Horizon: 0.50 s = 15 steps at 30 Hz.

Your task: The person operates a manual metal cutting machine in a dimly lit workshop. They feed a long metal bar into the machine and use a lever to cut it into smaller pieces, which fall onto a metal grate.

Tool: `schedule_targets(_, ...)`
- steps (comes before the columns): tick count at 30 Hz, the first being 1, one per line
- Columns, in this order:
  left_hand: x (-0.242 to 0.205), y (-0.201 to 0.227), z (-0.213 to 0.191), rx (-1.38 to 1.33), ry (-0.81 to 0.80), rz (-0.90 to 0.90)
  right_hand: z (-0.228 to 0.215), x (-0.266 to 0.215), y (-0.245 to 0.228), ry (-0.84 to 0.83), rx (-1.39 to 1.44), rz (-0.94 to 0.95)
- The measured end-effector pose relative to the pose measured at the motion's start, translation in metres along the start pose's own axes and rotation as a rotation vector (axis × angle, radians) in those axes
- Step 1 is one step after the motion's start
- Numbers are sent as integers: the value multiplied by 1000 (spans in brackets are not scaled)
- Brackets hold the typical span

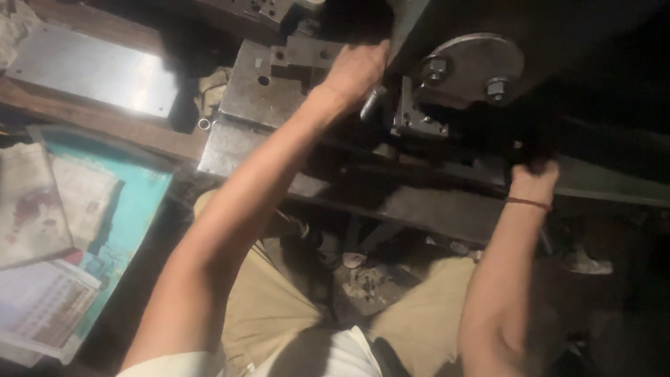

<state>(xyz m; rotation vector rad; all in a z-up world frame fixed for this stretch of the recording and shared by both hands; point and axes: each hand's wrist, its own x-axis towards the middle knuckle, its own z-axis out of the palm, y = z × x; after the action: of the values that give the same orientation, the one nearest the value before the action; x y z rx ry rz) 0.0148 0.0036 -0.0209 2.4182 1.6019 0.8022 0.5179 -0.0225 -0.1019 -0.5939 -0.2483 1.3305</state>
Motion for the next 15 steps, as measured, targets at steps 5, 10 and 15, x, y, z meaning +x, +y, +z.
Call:
schedule_targets(5,-7,5,-3,-116,172,63,11,-7,2,-35,1,-61)
schedule_targets(10,-11,6,-15,-59,136,26,39,-22,3,-55,-234,-102)
schedule_targets(15,-25,-11,-11,-89,66,-6,43,-37,27,-24,-448,-146)
